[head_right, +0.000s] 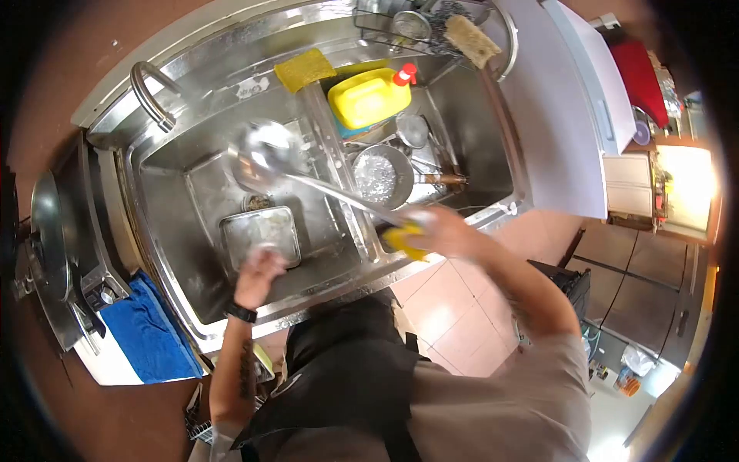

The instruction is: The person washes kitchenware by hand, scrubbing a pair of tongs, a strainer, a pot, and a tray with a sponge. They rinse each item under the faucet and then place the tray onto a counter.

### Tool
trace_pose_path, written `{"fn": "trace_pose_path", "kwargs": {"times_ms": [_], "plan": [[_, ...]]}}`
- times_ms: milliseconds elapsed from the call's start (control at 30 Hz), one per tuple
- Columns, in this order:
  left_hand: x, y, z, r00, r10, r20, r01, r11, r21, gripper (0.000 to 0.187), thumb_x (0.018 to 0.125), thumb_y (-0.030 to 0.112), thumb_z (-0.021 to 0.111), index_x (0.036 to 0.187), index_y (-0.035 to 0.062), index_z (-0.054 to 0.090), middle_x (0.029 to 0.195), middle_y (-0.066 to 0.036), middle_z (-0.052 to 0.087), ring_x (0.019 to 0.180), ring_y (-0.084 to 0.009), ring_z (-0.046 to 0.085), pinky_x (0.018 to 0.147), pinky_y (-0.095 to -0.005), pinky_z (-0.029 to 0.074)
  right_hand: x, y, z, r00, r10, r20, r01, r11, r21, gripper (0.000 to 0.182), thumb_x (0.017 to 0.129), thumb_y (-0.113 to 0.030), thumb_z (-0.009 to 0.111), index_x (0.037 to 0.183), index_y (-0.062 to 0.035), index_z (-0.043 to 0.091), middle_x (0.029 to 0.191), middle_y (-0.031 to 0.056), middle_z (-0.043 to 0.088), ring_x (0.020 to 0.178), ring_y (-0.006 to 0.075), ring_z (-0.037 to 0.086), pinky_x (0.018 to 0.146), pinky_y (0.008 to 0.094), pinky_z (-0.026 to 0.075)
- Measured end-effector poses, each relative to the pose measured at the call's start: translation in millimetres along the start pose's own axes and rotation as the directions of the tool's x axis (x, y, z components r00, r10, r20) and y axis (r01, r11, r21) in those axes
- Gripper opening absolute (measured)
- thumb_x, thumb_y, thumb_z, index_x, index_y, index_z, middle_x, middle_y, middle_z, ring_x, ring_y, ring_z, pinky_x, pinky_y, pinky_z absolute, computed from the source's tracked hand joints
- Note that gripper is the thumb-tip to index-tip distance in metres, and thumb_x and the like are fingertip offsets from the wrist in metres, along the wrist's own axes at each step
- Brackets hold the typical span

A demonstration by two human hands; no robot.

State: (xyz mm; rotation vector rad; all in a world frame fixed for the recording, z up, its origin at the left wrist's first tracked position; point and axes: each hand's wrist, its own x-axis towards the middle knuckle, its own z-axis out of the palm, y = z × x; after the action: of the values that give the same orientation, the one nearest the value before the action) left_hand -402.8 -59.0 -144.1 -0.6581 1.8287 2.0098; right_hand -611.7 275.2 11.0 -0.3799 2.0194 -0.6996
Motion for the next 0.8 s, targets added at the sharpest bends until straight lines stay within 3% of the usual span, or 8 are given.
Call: {"fn": "trace_pose_path", "kwargs": {"times_ms": [67, 133, 167, 333, 467, 567, 633, 800], "plan": [[26, -66, -61, 0.902, 0.269, -0.337, -0.143, 0.924, 0.356, 0.026, 0.088, 0.015, 0.065, 0.11, 0.0031, 0.059, 0.097, -0.01, 0.064, 0.088, -0.019, 0.063, 0.079, -0.032, 0.05, -44, 36, -40, 0.96, 0.267, -0.085, -0.279, 0.939, -0.199, 0.035, 0.078, -0.029, 0.073, 0.108, -0.0136, 0.064, 0.088, 0.0082, 0.068, 0.079, 0.0226, 0.066, 0.073, 0.0359, 0.052], [45, -112, -118, 0.835, 0.061, -0.547, 0.305, 0.776, 0.552, 0.038, 0.082, 0.019, 0.068, 0.113, -0.0008, 0.057, 0.111, -0.021, 0.06, 0.102, -0.0356, 0.06, 0.087, -0.041, 0.05, -79, 105, -62, 0.945, 0.132, -0.299, -0.235, 0.909, -0.343, 0.032, 0.074, -0.025, 0.076, 0.102, -0.0115, 0.067, 0.088, 0.0127, 0.068, 0.077, 0.0284, 0.066, 0.074, 0.0373, 0.052], [56, -142, -138, 0.797, 0.244, -0.552, 0.278, 0.663, 0.695, 0.049, 0.079, 0.023, 0.07, 0.118, -0.002, 0.052, 0.115, -0.024, 0.057, 0.106, -0.0386, 0.058, 0.091, -0.0443, 0.048, -88, 115, -67, 0.918, 0.204, -0.34, -0.321, 0.886, -0.336, 0.032, 0.074, -0.025, 0.076, 0.102, -0.0113, 0.068, 0.09, 0.0136, 0.069, 0.08, 0.0298, 0.066, 0.075, 0.0385, 0.052], [96, -223, -164, 0.714, -0.179, -0.677, 0.633, 0.578, 0.515, 0.052, 0.081, 0.028, 0.068, 0.123, 0.0011, 0.052, 0.122, -0.028, 0.057, 0.113, -0.0412, 0.056, 0.093, -0.0482, 0.048, -24, 139, -76, 0.882, 0.281, -0.377, -0.454, 0.718, -0.528, 0.029, 0.075, -0.025, 0.074, 0.1, -0.011, 0.068, 0.091, 0.0156, 0.068, 0.085, 0.0352, 0.066, 0.076, 0.0423, 0.053], [104, -226, -156, 0.611, -0.297, -0.734, 0.732, 0.565, 0.381, 0.043, 0.08, 0.026, 0.068, 0.115, 0.0016, 0.06, 0.117, -0.027, 0.061, 0.11, -0.0411, 0.059, 0.091, -0.0466, 0.05, 48, 171, -82, 0.984, -0.042, -0.171, -0.109, 0.617, -0.78, 0.022, 0.082, -0.022, 0.067, 0.102, -0.0123, 0.065, 0.089, 0.0152, 0.067, 0.082, 0.0376, 0.065, 0.075, 0.0465, 0.052], [88, -223, -155, 0.818, -0.231, -0.527, 0.555, 0.56, 0.616, 0.032, 0.079, 0.02, 0.068, 0.106, 0.0017, 0.065, 0.106, -0.026, 0.065, 0.104, -0.042, 0.061, 0.089, -0.0462, 0.051, 73, 182, -86, 0.971, -0.013, -0.238, -0.184, 0.594, -0.783, 0.027, 0.084, -0.018, 0.063, 0.11, -0.0123, 0.063, 0.099, 0.0157, 0.067, 0.086, 0.0398, 0.064, 0.078, 0.0469, 0.052], [87, -223, -154, 0.829, -0.204, -0.521, 0.487, 0.722, 0.492, 0.019, 0.075, 0.014, 0.067, 0.09, 0.0026, 0.064, 0.089, -0.021, 0.067, 0.091, -0.0375, 0.065, 0.079, -0.0432, 0.052, 87, 122, -79, 0.857, -0.261, -0.445, -0.117, 0.741, -0.661, 0.028, 0.089, -0.014, 0.059, 0.116, -0.0102, 0.061, 0.106, 0.017, 0.066, 0.094, 0.039, 0.065, 0.082, 0.0428, 0.053], [65, -121, -127, 0.896, -0.147, -0.418, 0.418, 0.592, 0.689, 0.035, 0.074, 0.019, 0.067, 0.104, 0.0034, 0.062, 0.095, -0.02, 0.067, 0.093, -0.0418, 0.064, 0.082, -0.0482, 0.052, 98, 31, -15, 0.791, -0.444, -0.422, 0.308, 0.884, -0.353, 0.029, 0.093, -0.006, 0.051, 0.121, -0.0117, 0.058, 0.118, 0.0161, 0.063, 0.103, 0.0299, 0.065, 0.088, 0.0358, 0.05]]}}
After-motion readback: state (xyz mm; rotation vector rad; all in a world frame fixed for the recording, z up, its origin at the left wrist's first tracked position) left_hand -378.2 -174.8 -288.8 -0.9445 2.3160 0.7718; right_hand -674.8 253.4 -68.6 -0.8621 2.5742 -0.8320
